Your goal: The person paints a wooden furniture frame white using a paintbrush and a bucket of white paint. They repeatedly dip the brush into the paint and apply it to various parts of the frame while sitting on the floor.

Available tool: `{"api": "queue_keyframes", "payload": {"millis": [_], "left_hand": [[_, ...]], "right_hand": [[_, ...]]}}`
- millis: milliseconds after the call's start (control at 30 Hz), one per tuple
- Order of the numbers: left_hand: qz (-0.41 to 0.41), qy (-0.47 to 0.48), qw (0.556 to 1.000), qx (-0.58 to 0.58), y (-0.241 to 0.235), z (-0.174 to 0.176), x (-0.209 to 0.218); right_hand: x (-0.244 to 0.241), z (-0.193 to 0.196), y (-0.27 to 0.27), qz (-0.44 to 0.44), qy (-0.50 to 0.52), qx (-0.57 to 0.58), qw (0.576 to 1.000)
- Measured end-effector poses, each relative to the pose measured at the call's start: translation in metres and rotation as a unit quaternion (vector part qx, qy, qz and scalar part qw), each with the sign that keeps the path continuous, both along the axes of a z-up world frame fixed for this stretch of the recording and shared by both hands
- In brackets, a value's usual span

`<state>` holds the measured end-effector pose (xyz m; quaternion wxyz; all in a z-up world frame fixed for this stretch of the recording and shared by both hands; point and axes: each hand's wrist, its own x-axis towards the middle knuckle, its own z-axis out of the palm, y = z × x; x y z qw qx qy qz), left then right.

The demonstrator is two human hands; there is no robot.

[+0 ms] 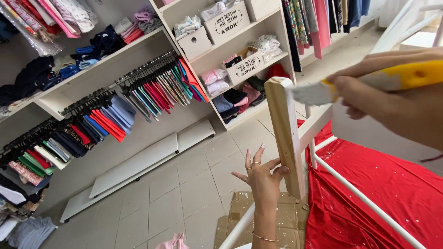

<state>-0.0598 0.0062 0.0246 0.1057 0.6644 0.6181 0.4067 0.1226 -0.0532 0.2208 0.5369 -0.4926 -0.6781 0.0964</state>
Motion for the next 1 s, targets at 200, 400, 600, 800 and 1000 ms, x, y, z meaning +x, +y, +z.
{"api": "queue_keyframes", "payload": {"millis": [200,400,600,800,1000], "left_hand": [[-0.002,0.008,1.0,-0.003,-0.005,0.002,0.0],[0.001,0.019,1.0,-0.02,-0.001,0.005,-0.004],[-0.007,0.012,0.999,-0.033,0.001,0.006,-0.005],[-0.001,0.012,1.0,-0.02,-0.001,0.002,-0.004],[-0.007,0.005,1.0,-0.01,0.001,0.006,-0.006]], "right_hand": [[-0.009,0.013,0.002,-0.003,0.019,0.025,1.0],[-0.011,0.035,0.026,0.017,0.09,-0.053,0.994],[-0.021,0.072,0.041,-0.012,0.009,-0.159,0.987],[-0.032,0.072,0.056,0.034,-0.031,-0.084,0.995],[-0.03,0.076,0.053,0.045,0.024,-0.089,0.995]]}}
